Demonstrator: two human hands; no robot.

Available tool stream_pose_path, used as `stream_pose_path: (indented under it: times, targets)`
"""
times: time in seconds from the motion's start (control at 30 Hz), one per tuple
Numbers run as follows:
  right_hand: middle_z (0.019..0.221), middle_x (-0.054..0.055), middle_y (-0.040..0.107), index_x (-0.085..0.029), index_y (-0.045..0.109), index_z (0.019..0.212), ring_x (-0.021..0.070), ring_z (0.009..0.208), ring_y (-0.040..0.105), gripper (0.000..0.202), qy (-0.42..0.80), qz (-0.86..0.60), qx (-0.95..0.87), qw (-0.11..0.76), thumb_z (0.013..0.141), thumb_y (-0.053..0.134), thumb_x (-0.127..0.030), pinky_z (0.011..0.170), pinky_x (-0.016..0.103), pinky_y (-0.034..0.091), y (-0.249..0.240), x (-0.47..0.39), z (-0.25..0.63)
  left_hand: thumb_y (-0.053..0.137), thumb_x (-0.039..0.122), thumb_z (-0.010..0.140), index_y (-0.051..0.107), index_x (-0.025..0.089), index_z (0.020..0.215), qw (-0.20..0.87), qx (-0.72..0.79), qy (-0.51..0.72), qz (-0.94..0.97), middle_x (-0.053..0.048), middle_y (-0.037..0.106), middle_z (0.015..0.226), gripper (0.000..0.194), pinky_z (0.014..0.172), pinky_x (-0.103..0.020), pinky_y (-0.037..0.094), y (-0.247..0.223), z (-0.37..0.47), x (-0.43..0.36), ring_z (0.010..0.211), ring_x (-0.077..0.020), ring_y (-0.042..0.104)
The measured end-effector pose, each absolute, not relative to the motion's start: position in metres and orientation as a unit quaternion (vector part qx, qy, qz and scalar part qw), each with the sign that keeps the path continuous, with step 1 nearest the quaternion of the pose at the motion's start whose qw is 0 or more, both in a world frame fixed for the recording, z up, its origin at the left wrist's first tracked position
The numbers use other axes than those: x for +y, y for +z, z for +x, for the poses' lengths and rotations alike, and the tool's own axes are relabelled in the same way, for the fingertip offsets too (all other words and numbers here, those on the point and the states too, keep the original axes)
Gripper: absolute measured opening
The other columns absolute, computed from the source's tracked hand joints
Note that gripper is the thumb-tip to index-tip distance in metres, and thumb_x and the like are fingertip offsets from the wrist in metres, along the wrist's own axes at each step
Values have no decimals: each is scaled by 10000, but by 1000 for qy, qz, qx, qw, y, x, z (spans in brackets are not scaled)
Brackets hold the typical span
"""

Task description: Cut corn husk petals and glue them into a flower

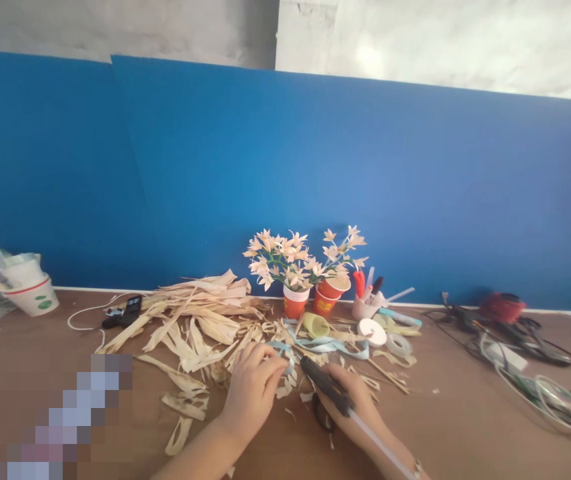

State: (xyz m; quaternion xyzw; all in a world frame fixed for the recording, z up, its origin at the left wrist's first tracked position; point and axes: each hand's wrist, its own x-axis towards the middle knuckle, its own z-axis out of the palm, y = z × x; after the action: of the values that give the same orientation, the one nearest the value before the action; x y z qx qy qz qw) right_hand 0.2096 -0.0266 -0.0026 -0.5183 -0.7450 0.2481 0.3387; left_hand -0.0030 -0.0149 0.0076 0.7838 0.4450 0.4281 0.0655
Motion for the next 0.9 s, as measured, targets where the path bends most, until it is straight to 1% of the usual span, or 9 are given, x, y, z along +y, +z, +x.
stream_pose_path:
  times: [0.17,0.4,0.53,0.63,0.73,0.8,0.9]
  targets:
    - [605,-13,572,-177,544,684,134,556,521,58,227,-509,-770,309,693,507,-133,521,208,353,3,-28,208,512,183,878,668,217,824,110,454,476,745,-39,624,809,168,755,-341,424,6,-5,-11,818,-203,553]
    - [647,-11,576,-177,557,720,133,587,523,103,233,-486,-791,290,679,493,-108,549,204,364,4,-31,204,528,214,874,660,206,767,183,466,492,712,-31,646,784,170,751,-335,435,2,-5,-5,797,-196,567]
    - [689,-2,596,-174,572,749,140,620,541,136,245,-467,-796,298,657,508,-97,577,208,386,2,-33,203,534,192,869,661,202,777,162,461,460,741,-33,646,781,157,748,-345,430,2,-4,-6,798,-200,558]
    - [645,-9,576,-172,567,726,132,579,522,83,248,-474,-784,313,686,512,-125,547,206,376,3,-33,203,538,175,865,674,214,809,129,448,419,779,-35,643,803,152,740,-355,418,2,-4,-8,818,-210,546]
    - [594,-15,557,-173,553,700,130,547,512,47,253,-503,-757,331,722,512,-164,518,204,367,2,-30,206,543,169,862,686,229,826,128,428,402,800,-36,640,808,159,741,-355,413,2,-4,-10,827,-213,541]
    - [589,-12,564,-176,540,681,135,552,521,57,249,-525,-741,336,733,518,-180,518,204,372,1,-28,209,551,171,858,688,228,811,156,416,420,791,-34,640,790,157,746,-345,420,1,-4,-9,818,-204,550]
    - [593,-10,574,-180,535,672,140,559,528,57,231,-539,-742,324,728,523,-174,524,207,374,2,-26,213,558,194,857,680,213,781,224,403,480,747,-33,648,773,146,749,-323,442,1,-4,-6,797,-188,578]
